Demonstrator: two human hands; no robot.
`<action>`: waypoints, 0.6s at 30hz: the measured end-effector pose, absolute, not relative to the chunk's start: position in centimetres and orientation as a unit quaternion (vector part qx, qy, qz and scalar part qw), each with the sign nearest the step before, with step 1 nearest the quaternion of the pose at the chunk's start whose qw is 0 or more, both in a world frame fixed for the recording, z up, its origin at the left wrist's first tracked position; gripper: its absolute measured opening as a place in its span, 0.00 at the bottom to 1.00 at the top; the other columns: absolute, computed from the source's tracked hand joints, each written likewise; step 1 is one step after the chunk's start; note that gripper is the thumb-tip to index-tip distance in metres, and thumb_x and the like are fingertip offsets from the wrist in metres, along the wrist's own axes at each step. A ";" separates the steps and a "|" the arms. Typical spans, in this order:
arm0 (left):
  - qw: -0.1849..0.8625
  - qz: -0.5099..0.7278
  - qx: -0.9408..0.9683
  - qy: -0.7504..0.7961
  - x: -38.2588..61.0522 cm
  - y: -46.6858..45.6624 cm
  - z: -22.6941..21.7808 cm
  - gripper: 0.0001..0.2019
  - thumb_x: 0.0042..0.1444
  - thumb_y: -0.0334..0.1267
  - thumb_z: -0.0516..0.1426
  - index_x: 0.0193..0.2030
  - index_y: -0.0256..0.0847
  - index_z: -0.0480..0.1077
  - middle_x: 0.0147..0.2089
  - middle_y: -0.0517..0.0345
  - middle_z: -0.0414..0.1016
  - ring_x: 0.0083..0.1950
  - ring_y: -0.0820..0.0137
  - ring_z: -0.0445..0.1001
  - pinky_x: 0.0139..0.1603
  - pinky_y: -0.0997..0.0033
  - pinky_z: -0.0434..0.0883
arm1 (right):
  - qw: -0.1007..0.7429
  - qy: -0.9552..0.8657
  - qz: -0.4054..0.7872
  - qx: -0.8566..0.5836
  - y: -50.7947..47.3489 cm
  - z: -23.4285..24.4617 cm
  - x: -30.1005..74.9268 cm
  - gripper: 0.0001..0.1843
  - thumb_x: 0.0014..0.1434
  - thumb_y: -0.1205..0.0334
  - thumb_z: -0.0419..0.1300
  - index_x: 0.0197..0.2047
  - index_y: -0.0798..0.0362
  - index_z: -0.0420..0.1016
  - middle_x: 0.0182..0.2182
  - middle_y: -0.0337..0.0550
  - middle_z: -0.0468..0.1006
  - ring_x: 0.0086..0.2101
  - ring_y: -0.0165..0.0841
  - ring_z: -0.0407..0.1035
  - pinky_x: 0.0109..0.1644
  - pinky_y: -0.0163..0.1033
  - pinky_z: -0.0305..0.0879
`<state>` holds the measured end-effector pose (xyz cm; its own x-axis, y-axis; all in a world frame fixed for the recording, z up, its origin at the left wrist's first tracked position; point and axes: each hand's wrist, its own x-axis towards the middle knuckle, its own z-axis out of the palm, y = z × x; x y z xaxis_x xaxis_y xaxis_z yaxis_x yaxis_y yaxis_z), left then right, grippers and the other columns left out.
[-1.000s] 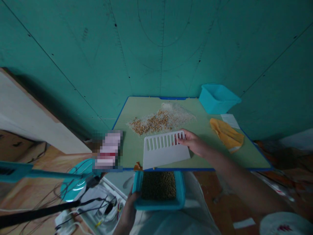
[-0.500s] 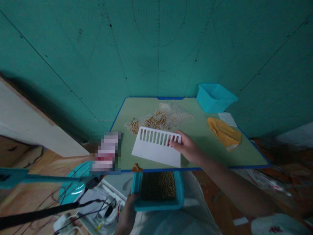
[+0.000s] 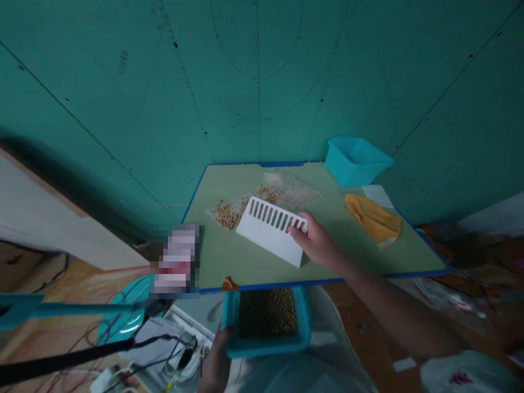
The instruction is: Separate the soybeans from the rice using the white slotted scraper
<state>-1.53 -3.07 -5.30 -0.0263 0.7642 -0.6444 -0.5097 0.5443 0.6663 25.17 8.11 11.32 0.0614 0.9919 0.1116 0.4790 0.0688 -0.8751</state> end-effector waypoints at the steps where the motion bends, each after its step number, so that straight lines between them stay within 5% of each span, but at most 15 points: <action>1: 0.703 0.460 0.111 0.531 -1.5 -3.0 -5.2 0.12 0.33 0.42 0.66 0.29 0.46 0.79 0.33 0.57 0.84 0.56 0.45 0.69 0.52 0.48 0.68 | 0.409 -0.600 0.302 -0.617 8.1 11.2 25.9 0.11 0.55 0.56 0.54 0.40 0.50 0.59 0.29 0.43 0.73 0.28 0.36 0.68 0.30 0.39 0.59; 18: 0.683 0.460 0.126 0.553 -1.8 -3.2 -6.3 0.15 0.37 0.42 0.64 0.35 0.42 0.78 0.37 0.52 0.84 0.53 0.43 0.71 0.50 0.47 0.69 | 0.437 -0.578 0.219 -0.654 8.8 12.1 30.5 0.11 0.56 0.54 0.54 0.41 0.48 0.61 0.31 0.43 0.74 0.31 0.39 0.69 0.32 0.40 0.61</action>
